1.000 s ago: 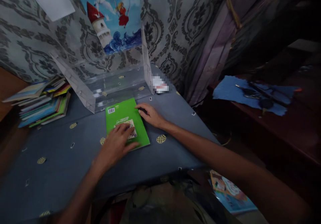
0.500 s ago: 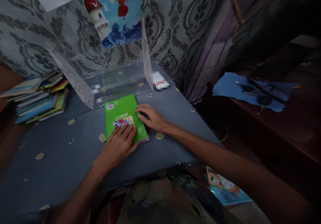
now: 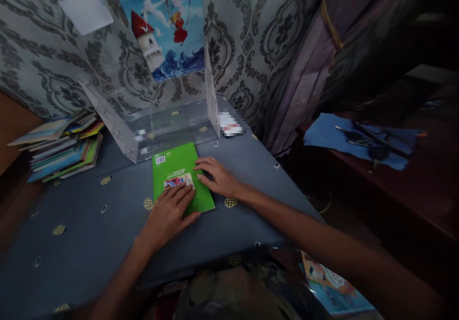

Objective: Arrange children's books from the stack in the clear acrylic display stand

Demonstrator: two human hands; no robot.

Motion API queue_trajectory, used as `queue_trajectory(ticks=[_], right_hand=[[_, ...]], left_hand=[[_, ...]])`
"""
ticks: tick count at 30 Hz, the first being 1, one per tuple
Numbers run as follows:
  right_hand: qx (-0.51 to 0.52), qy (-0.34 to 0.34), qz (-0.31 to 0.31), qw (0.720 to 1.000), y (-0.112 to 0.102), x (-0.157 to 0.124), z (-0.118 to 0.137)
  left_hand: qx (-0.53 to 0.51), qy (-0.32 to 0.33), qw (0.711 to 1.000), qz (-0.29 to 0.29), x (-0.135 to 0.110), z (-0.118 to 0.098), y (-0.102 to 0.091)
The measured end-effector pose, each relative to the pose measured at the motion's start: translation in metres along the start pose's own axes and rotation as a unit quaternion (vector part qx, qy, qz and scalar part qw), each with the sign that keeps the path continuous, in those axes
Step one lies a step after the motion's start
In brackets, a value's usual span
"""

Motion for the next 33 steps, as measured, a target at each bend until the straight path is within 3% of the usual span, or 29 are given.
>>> queue_trajectory(ticks=[2, 8, 12, 15, 18, 22, 27, 31, 33], right_hand=[[-0.016, 0.003, 0.004, 1.000, 0.002, -0.001, 0.000], [-0.077, 0.019, 0.023, 0.997, 0.014, -0.009, 0.003], [-0.120, 0.041, 0.029, 0.991, 0.022, -0.012, 0.003], [-0.134, 0.046, 0.035, 0.989, 0.025, -0.012, 0.004], [-0.137, 0.045, 0.037, 0.989, 0.025, -0.012, 0.004], [-0.143, 0.040, 0.031, 0.988, 0.023, -0.013, 0.007], [-0.145, 0.040, 0.037, 0.988, 0.023, -0.012, 0.009], [-0.135, 0.057, 0.055, 0.988, 0.023, -0.010, 0.009], [-0.127, 0.069, 0.064, 0.987, 0.022, -0.010, 0.009]], left_hand=[[-0.016, -0.036, 0.999, -0.029, -0.004, 0.017, 0.000], [-0.013, -0.296, 0.952, -0.076, -0.038, 0.096, 0.012], [-0.098, -0.304, 0.941, -0.111, -0.039, 0.107, 0.015], [-0.189, -0.319, 0.915, -0.162, -0.038, 0.109, 0.009], [-0.320, -0.358, 0.847, -0.229, -0.043, 0.116, 0.008], [-0.448, -0.443, 0.715, -0.304, -0.060, 0.131, 0.024], [-0.571, -0.460, 0.623, -0.273, -0.057, 0.129, 0.044], [-0.631, -0.478, 0.529, -0.305, -0.055, 0.120, 0.044], [-0.644, -0.481, 0.505, -0.314, -0.053, 0.116, 0.041]])
Point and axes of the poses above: each hand's wrist, its own x-axis towards the middle knuckle, its own y-axis out of the palm, z = x × y, the point moved 8 cm from there along x, towards the middle knuckle, and after that the axes turned 8 degrees about y, right-handed, at the moved point
